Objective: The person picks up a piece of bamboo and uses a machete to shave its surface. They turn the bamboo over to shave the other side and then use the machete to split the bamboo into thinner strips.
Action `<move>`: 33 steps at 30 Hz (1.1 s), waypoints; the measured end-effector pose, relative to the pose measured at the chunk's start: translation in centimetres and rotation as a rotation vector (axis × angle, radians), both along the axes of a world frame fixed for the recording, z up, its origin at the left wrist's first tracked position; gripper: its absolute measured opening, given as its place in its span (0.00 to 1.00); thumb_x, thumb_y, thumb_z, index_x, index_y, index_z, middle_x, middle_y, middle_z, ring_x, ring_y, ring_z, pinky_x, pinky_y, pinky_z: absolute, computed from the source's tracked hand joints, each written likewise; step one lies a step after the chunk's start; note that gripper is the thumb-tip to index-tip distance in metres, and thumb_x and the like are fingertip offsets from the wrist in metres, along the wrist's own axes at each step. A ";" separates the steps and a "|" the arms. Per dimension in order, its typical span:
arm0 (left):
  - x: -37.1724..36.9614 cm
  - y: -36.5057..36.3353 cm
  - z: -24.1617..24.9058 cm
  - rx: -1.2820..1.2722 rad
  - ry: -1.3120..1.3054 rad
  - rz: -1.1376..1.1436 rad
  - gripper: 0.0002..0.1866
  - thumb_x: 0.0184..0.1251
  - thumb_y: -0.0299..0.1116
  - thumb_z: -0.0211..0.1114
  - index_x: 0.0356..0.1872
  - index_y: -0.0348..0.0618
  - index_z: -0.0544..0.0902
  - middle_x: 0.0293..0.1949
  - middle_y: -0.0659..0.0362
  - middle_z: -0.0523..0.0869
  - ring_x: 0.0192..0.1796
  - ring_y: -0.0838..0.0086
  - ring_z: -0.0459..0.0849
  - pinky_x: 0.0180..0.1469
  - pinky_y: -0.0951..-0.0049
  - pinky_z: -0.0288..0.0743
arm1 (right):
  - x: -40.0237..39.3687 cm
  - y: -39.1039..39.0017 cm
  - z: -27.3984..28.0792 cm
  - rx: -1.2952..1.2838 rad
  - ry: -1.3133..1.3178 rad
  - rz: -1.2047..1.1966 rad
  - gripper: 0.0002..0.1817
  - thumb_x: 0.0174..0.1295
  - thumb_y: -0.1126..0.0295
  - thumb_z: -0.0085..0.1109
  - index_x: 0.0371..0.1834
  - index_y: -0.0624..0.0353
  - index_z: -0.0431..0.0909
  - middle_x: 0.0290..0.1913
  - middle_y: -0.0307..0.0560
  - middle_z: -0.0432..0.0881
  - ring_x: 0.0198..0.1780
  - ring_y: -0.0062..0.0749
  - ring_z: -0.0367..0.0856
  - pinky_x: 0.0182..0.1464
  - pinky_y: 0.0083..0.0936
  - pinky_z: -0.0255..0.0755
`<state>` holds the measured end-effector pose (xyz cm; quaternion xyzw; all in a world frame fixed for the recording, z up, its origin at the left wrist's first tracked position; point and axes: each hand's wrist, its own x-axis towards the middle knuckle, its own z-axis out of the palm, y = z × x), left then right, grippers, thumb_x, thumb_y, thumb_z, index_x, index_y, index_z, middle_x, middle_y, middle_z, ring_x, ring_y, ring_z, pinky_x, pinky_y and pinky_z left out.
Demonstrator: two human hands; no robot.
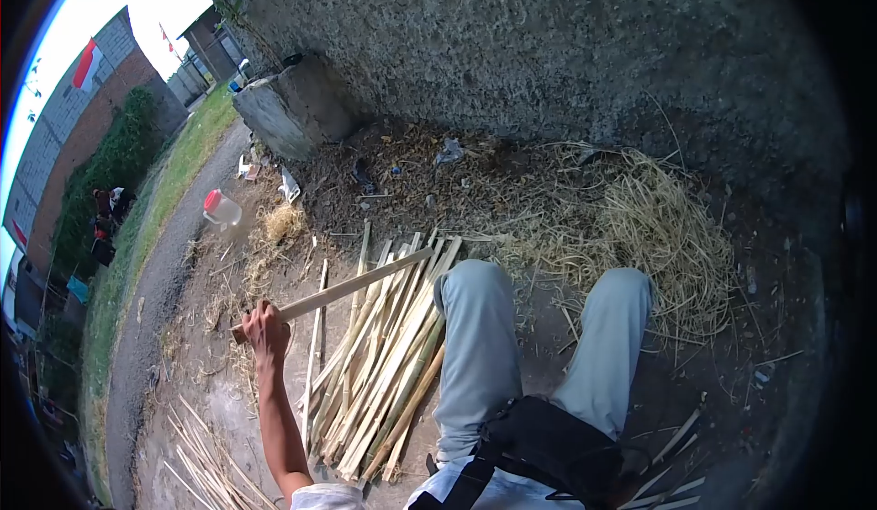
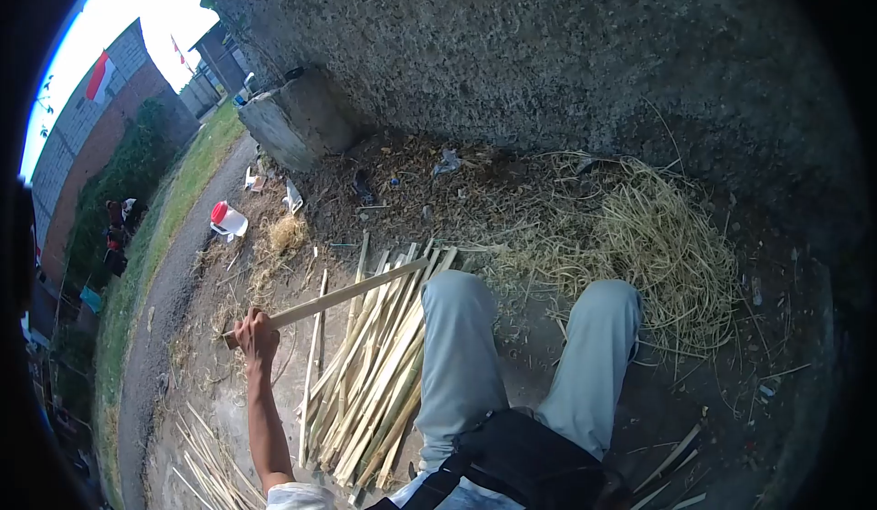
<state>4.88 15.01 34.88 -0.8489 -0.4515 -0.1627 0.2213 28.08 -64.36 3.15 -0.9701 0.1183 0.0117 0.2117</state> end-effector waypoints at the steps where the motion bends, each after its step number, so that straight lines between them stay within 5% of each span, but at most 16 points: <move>1: 2.2 0.3 2.7 0.062 0.040 -0.068 0.11 0.41 0.25 0.71 0.31 0.42 0.84 0.39 0.56 0.83 0.43 0.61 0.84 0.50 0.60 0.71 | 0.4 0.1 -0.1 0.093 -0.101 -0.012 0.18 0.70 0.55 0.54 0.49 0.59 0.81 0.44 0.57 0.84 0.44 0.53 0.83 0.44 0.46 0.76; 3: 6.7 0.2 8.5 0.189 0.099 -0.201 0.13 0.43 0.22 0.71 0.34 0.42 0.84 0.40 0.57 0.83 0.46 0.62 0.83 0.52 0.60 0.70 | 1.2 -1.3 -4.7 0.480 -0.233 -0.138 0.13 0.68 0.65 0.54 0.39 0.64 0.83 0.36 0.58 0.84 0.37 0.49 0.82 0.40 0.45 0.73; 9: 18.4 1.0 19.0 0.408 0.231 -0.605 0.07 0.47 0.25 0.69 0.30 0.43 0.84 0.37 0.59 0.81 0.45 0.65 0.79 0.51 0.66 0.72 | 2.2 0.8 -1.2 0.195 -0.264 -0.148 0.15 0.66 0.60 0.61 0.40 0.63 0.83 0.36 0.56 0.86 0.37 0.47 0.84 0.40 0.41 0.75; 12: 24.1 -0.1 21.2 0.494 0.307 -0.779 0.08 0.45 0.27 0.69 0.30 0.45 0.85 0.37 0.61 0.80 0.43 0.68 0.78 0.51 0.66 0.72 | 2.9 1.1 -0.5 0.139 -0.305 -0.184 0.16 0.65 0.58 0.64 0.41 0.63 0.84 0.37 0.55 0.86 0.37 0.45 0.85 0.41 0.38 0.77; 18: 31.6 -4.4 23.0 0.619 0.311 -0.968 0.06 0.49 0.29 0.69 0.31 0.48 0.85 0.39 0.64 0.81 0.52 0.72 0.80 0.71 0.62 0.67 | 8.1 2.7 4.1 0.014 -0.549 -0.247 0.20 0.63 0.55 0.69 0.42 0.63 0.85 0.38 0.53 0.88 0.38 0.44 0.86 0.41 0.35 0.78; 19: 32.4 -5.5 23.4 0.611 0.308 -0.990 0.06 0.50 0.29 0.69 0.31 0.48 0.85 0.40 0.64 0.82 0.53 0.72 0.80 0.73 0.61 0.65 | 9.8 4.6 7.2 0.300 -0.497 -0.501 0.28 0.64 0.42 0.64 0.41 0.62 0.83 0.39 0.57 0.86 0.41 0.54 0.84 0.46 0.42 0.77; 23: 35.8 -8.9 22.6 0.600 0.317 -1.090 0.06 0.49 0.31 0.71 0.30 0.49 0.85 0.40 0.65 0.82 0.53 0.72 0.80 0.74 0.61 0.64 | 19.3 7.0 13.8 0.745 -0.415 -0.531 0.18 0.68 0.56 0.64 0.40 0.62 0.75 0.21 0.35 0.67 0.19 0.20 0.65 0.22 0.24 0.61; 29: 39.6 -14.2 19.3 0.549 0.335 -1.219 0.06 0.49 0.33 0.70 0.30 0.50 0.85 0.40 0.66 0.82 0.53 0.73 0.80 0.74 0.63 0.63 | 26.4 19.8 31.3 1.180 -0.510 -0.010 0.15 0.70 0.66 0.63 0.31 0.53 0.66 0.19 0.30 0.64 0.17 0.13 0.63 0.18 0.17 0.57; 33: 40.9 -17.7 17.4 0.570 0.394 -1.270 0.07 0.49 0.34 0.69 0.31 0.50 0.86 0.41 0.67 0.82 0.57 0.74 0.78 0.75 0.65 0.59 | 27.3 28.0 36.3 1.281 -0.362 0.352 0.15 0.65 0.71 0.67 0.36 0.53 0.66 0.21 0.32 0.71 0.16 0.13 0.66 0.18 0.17 0.58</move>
